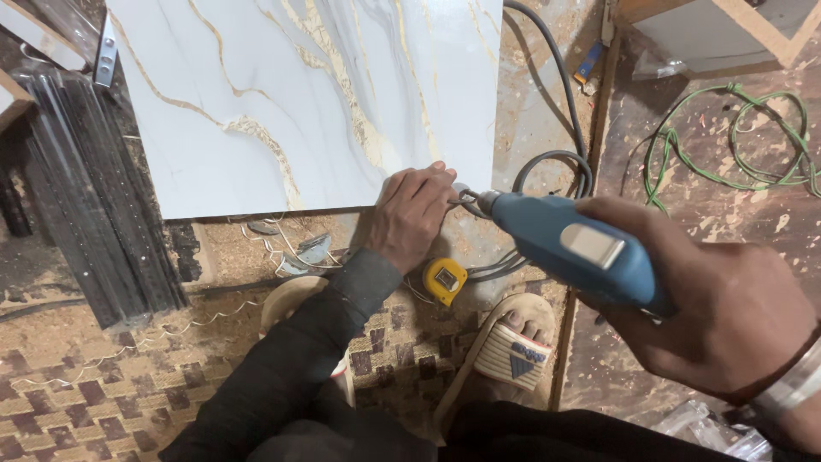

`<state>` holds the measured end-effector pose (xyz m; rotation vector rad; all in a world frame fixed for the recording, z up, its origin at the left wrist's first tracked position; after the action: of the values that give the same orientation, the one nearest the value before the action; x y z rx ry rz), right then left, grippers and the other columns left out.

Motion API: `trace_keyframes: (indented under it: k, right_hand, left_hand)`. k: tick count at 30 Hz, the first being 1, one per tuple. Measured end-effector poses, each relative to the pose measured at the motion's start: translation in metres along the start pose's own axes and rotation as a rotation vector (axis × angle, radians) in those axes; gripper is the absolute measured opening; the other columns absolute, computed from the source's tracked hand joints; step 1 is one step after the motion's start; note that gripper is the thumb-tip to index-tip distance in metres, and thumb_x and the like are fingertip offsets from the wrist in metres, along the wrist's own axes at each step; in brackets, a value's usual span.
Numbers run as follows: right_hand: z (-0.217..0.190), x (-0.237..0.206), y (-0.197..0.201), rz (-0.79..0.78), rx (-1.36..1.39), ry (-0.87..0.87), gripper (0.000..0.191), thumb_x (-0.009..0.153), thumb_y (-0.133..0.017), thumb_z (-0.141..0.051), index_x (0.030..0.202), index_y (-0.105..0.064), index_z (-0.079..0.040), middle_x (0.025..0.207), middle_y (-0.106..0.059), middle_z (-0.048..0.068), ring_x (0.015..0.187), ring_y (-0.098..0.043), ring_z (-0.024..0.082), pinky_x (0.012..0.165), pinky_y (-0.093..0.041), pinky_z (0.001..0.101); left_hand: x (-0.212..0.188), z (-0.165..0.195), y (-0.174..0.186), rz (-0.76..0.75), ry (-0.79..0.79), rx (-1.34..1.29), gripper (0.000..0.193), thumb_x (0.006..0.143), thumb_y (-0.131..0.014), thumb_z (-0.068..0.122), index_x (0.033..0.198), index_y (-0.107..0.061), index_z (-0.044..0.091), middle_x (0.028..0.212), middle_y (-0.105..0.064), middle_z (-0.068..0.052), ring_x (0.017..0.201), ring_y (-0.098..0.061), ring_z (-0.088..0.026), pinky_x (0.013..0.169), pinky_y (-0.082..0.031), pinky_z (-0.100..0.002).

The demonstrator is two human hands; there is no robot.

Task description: The person places a marble-patterned panel on the workbench and drills holes along its edge using a power drill. They then fit drawer slide rails onto the panel, reposition it, and measure and mark its edge with a ruler and pencil.

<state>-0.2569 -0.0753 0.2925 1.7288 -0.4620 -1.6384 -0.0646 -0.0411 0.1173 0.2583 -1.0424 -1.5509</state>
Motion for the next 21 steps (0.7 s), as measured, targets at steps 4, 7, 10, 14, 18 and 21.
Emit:
trace_keyframes:
  k: [4,7,10,14,18,21]
  right_hand:
    - [-0.009,0.004,0.004,0.013,-0.062,0.016,0.089,0.078,-0.079,-0.051,0.156,-0.039,-0.037,0.061,-0.074,0.002,0.050,-0.072,0.022,0.050,-0.059,0.0377]
    - [-0.003,0.007,-0.012,-0.196,-0.254,-0.081,0.082,0.089,-0.068,-0.054,0.160,-0.029,-0.043,0.071,-0.074,-0.006,0.054,-0.069,0.012,0.050,-0.058,0.0303]
    - [-0.003,0.007,-0.015,-0.208,-0.209,-0.065,0.088,0.087,-0.071,-0.051,0.162,-0.026,-0.048,0.075,-0.075,-0.006,0.055,-0.071,0.013,0.051,-0.058,0.0316]
    - [-0.016,0.009,-0.006,0.002,-0.156,0.120,0.085,0.084,-0.076,-0.047,0.158,-0.036,-0.043,0.080,-0.076,-0.003,0.054,-0.069,0.016,0.049,-0.055,0.0359]
    - [-0.013,0.013,-0.010,-0.014,-0.049,0.126,0.092,0.076,-0.079,-0.038,0.160,-0.040,-0.040,0.087,-0.077,-0.001,0.053,-0.073,0.020,0.050,-0.059,0.0387]
    - [-0.013,0.018,-0.011,-0.035,-0.030,0.173,0.097,0.072,-0.077,-0.034,0.161,-0.039,-0.037,0.085,-0.074,-0.001,0.058,-0.073,0.021,0.054,-0.058,0.0412]
  left_hand:
    - [-0.001,-0.003,-0.003,0.017,-0.024,0.021,0.009,0.093,-0.071,0.002,0.102,-0.074,0.004,0.127,-0.069,-0.007,0.127,-0.061,-0.024,0.106,-0.049,-0.041]
    - [-0.004,-0.005,-0.006,0.010,-0.035,0.046,0.010,0.093,-0.072,0.003,0.103,-0.075,0.002,0.128,-0.068,-0.007,0.127,-0.061,-0.024,0.104,-0.050,-0.040]
    - [-0.006,-0.007,-0.011,0.011,-0.041,0.051,0.010,0.094,-0.074,0.005,0.104,-0.075,0.002,0.129,-0.069,-0.007,0.127,-0.061,-0.024,0.104,-0.050,-0.040]
    - [-0.005,-0.010,-0.017,0.021,-0.080,0.091,0.013,0.093,-0.076,0.007,0.105,-0.075,0.002,0.129,-0.069,-0.008,0.127,-0.061,-0.024,0.103,-0.050,-0.039]
    - [-0.001,-0.011,-0.017,-0.019,-0.204,0.212,0.017,0.093,-0.076,0.006,0.109,-0.075,0.000,0.129,-0.069,-0.011,0.126,-0.060,-0.024,0.103,-0.050,-0.036]
    - [0.004,-0.013,-0.006,-0.025,-0.214,0.230,0.021,0.095,-0.073,0.007,0.112,-0.074,-0.003,0.126,-0.069,-0.011,0.126,-0.060,-0.023,0.102,-0.050,-0.036]
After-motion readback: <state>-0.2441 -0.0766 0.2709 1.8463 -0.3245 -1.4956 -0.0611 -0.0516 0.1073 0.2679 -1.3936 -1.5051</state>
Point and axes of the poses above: each hand's wrist, its own x-axis towards the middle knuckle, its own y-axis out of the back of the hand, z = x × y, the point moved 8 cm from there along x, towards the middle knuckle
